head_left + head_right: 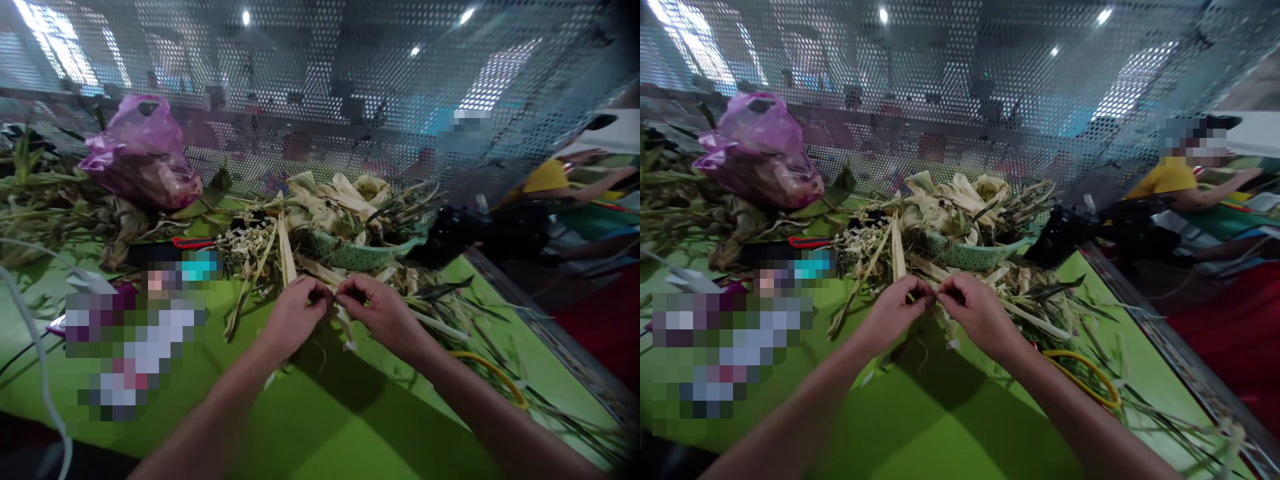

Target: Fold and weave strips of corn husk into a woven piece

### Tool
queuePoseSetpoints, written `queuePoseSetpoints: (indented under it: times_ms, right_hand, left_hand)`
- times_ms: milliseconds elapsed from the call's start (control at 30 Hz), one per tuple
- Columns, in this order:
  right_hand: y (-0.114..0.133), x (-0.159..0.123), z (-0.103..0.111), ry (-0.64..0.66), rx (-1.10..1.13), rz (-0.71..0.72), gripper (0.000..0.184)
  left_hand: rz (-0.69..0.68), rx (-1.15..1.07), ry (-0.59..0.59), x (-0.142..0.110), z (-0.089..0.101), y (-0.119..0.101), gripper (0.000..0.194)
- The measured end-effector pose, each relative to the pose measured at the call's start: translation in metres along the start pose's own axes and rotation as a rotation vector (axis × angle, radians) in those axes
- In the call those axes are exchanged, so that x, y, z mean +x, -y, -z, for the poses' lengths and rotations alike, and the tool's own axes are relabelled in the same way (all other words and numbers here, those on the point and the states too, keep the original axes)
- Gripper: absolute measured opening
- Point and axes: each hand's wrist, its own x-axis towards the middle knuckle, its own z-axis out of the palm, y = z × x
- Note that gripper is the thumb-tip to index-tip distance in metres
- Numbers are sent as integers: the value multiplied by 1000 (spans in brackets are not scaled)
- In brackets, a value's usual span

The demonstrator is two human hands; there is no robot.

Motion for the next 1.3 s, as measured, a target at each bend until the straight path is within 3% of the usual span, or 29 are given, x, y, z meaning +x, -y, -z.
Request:
queuePoseSetpoints:
  times_ms: [200,367,600,967,1133,1300]
  right_hand:
    - [1,1,0,12,139,-60,9]
    - [0,2,-1,38,281,-136,11]
    - [3,2,-1,49,313,-161,15]
    - [-3,2,-1,73,291,-120,15]
    - [-4,3,7,84,123,-64,14]
    - [-10,6,15,118,-73,-29,11]
  left_hand:
    - [245,-346,139,-1,0,-1,13]
    - [251,-395,151,-1,0,-2,7]
    - [191,-308,133,-1,-1,-4,12]
    - [26,-114,44,2,0,-1,12]
    - [88,-248,-24,3,2,1,9]
    - [250,-471,-135,2,4,-1,8]
